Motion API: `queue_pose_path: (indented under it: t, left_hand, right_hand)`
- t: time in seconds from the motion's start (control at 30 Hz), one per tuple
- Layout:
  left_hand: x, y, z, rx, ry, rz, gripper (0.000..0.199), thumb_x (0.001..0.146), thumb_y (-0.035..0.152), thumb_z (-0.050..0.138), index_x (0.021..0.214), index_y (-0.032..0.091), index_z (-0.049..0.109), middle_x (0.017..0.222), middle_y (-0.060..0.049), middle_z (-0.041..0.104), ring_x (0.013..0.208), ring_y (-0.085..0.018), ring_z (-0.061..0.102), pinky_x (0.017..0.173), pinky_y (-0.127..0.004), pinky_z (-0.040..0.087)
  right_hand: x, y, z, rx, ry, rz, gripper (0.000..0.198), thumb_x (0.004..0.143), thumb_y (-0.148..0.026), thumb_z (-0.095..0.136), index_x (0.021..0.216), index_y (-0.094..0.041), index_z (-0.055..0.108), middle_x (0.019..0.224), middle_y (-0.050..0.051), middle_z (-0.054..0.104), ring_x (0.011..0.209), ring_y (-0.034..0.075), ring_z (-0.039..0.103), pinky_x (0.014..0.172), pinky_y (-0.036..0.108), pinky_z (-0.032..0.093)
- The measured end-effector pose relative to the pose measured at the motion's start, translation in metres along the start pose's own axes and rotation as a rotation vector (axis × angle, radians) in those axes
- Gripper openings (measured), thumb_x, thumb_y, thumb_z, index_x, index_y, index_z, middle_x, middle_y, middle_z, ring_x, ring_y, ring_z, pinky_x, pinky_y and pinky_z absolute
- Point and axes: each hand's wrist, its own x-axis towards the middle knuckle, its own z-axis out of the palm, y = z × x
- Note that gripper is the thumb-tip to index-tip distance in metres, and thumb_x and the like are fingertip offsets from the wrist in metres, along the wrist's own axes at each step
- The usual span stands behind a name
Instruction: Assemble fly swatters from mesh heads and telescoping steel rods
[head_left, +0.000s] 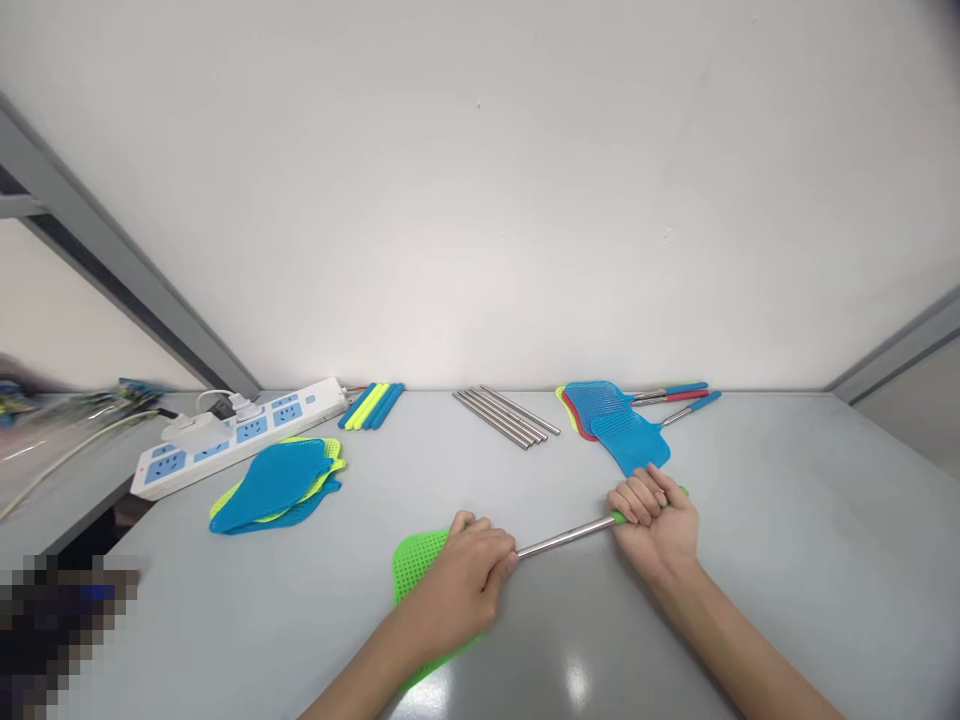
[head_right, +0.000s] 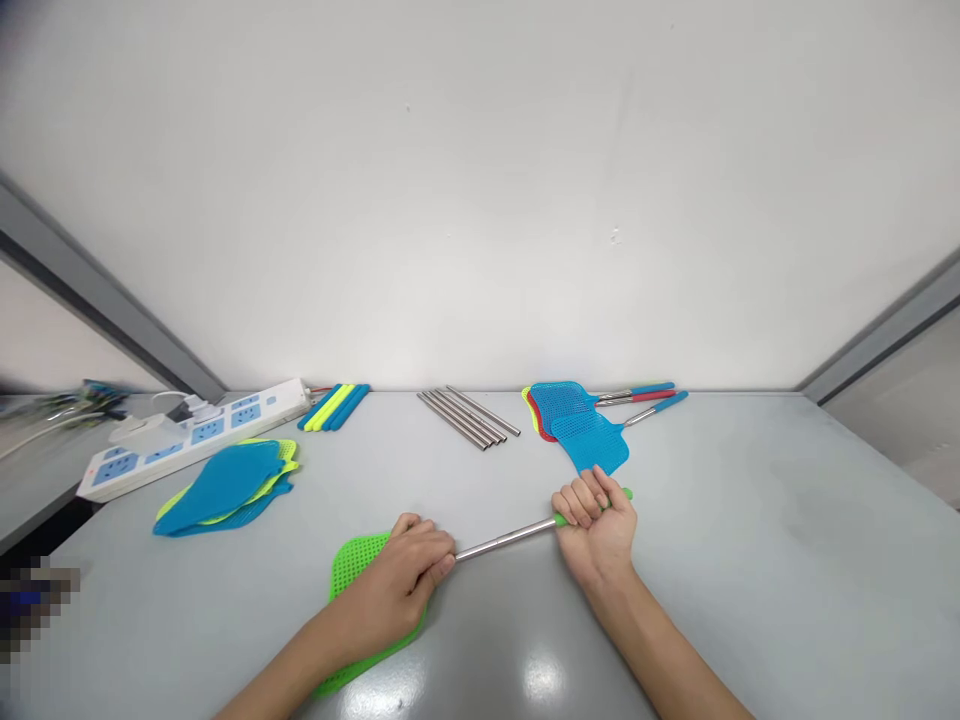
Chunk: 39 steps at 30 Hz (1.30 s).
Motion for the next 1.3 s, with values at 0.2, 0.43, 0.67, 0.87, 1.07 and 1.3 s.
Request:
queue_pose_path:
  t: [0.2, 0.43, 0.67, 0.87, 1.07, 1.3]
  left_hand:
    - [0.003, 0.001, 0.0, 0.071, 0.026, 0.024, 0.028, 0.087, 0.02, 0.025, 0.059, 0.018, 0.028, 0.057, 0.003, 0.039, 0.06, -0.012, 0.037, 0.074, -0.032, 0.031]
    - [0.004, -0.003, 0.005, 0.147, 0.087, -0.002, 0.028, 0.087, 0.02, 0.025, 0.061, 0.018, 0.034, 0.059, 0.003, 0.04, 0.06, -0.011, 0.037, 0.077, -0.033, 0.029]
    - [0.004, -0.004, 0.007, 0.195, 0.091, 0.004, 0.028, 0.087, 0.02, 0.025, 0.063, 0.018, 0.037, 0.06, 0.002, 0.042, 0.061, -0.012, 0.038, 0.077, -0.033, 0.029]
    - [0.003, 0.0, 0.005, 0.22, 0.073, 0.028, 0.026, 0.087, 0.019, 0.026, 0.064, 0.018, 0.037, 0.06, 0.002, 0.042, 0.063, -0.013, 0.037, 0.075, -0.034, 0.03]
    - [-0.001, 0.004, 0.001, 0.165, 0.064, 0.023, 0.026, 0.088, 0.02, 0.025, 0.064, 0.018, 0.034, 0.06, 0.002, 0.04, 0.061, -0.012, 0.036, 0.071, -0.031, 0.032]
    - [-0.001, 0.0, -0.002, 0.16, 0.06, 0.026, 0.026, 0.088, 0.02, 0.024, 0.063, 0.018, 0.033, 0.06, 0.002, 0.039, 0.061, -0.012, 0.035, 0.072, -0.033, 0.031]
  right_hand:
    - [0.004, -0.003, 0.002, 0.039, 0.022, -0.009, 0.029, 0.075, -0.014, 0.045, 0.054, -0.018, 0.026, 0.046, -0.008, 0.022, 0.036, 0.005, 0.026, 0.039, 0.02, 0.032]
    - [0.014, -0.012, 0.002, -0.025, 0.31, 0.02, 0.007, 0.076, -0.022, 0.046, 0.079, -0.015, 0.047, 0.071, 0.001, 0.047, 0.064, 0.012, 0.051, 0.056, 0.03, 0.047]
    - [0.016, -0.016, 0.001, 0.02, 0.294, 0.032, 0.015, 0.082, -0.018, 0.033, 0.069, -0.018, 0.04, 0.061, -0.003, 0.039, 0.051, 0.009, 0.043, 0.05, 0.027, 0.044]
    - [0.012, -0.015, 0.002, 0.04, 0.208, 0.017, 0.021, 0.079, -0.022, 0.033, 0.059, -0.019, 0.028, 0.053, -0.006, 0.026, 0.043, 0.007, 0.028, 0.043, 0.022, 0.037]
    - [0.009, -0.015, 0.008, 0.045, 0.059, 0.045, 0.021, 0.078, -0.022, 0.037, 0.059, -0.019, 0.028, 0.054, -0.006, 0.023, 0.046, 0.008, 0.029, 0.047, 0.023, 0.037]
    - [0.01, -0.009, 0.001, 0.098, 0.04, 0.053, 0.025, 0.074, -0.024, 0.042, 0.056, -0.019, 0.024, 0.051, -0.007, 0.019, 0.043, 0.008, 0.025, 0.046, 0.023, 0.035]
